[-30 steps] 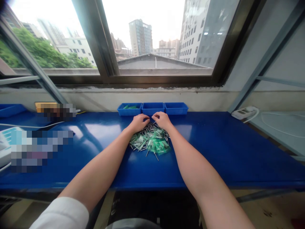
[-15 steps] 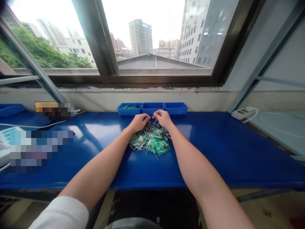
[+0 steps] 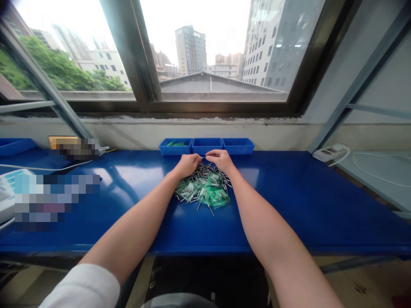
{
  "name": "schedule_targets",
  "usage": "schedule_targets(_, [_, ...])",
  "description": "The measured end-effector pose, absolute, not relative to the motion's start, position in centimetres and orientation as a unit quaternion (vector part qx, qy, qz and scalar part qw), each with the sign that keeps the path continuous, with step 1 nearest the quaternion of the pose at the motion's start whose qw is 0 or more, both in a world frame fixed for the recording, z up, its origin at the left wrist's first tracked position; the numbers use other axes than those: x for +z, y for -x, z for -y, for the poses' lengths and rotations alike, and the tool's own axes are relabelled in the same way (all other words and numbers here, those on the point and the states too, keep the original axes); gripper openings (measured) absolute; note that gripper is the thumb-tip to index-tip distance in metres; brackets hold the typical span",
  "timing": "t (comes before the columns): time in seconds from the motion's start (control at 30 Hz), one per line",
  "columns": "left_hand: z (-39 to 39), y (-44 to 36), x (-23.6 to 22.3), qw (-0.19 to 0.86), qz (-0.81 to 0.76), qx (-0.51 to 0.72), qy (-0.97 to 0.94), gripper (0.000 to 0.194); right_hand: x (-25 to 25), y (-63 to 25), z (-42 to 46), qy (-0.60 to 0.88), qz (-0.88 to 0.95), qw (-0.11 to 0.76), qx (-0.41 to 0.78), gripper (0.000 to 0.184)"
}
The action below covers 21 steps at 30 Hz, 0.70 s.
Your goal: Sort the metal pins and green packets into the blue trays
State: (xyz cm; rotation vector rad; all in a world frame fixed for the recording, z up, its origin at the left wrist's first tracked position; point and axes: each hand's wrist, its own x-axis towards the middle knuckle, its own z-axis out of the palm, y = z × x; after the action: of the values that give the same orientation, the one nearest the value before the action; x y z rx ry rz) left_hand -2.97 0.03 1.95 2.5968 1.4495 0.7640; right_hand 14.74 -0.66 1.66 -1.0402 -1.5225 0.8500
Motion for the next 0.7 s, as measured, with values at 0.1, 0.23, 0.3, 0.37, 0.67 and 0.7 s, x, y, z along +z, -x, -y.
schedule_targets(0.1, [0.1,3.0,2.0,0.044,-0.471,0.262,-0.841,0.034,1.6,-14.8,0.5,0.437,0.632,0.53,0.359,0.026])
schedule_targets(0.23, [0.3,2.9,2.2,0.062,-0.487,0.305,-0.816,0.032,1.7,-15.2,0.0,0.469,0.588,0.562,0.344,0.028])
schedule_targets(0.3, [0.3,3.0,2.3,0.068,-0.502,0.32,-0.801,0.032,1.7,-15.6,-0.3,0.491,0.544,0.594,0.332,0.032])
schedule_targets(0.37, [0.2,3.0,2.3,0.07,-0.516,0.322,-0.791,0.032,1.7,-16.3,-0.6,0.507,0.498,0.627,0.32,0.04])
schedule_targets(0.67, [-0.1,3.2,1.9,0.066,-0.528,0.304,-0.79,0.029,0.6,-18.9,-2.1,0.553,0.44,0.65,0.28,0.073])
schedule_targets(0.7, [-0.1,3.2,1.9,0.066,-0.529,0.302,-0.79,0.028,0.5,-19.0,-2.2,0.552,0.448,0.647,0.277,0.076])
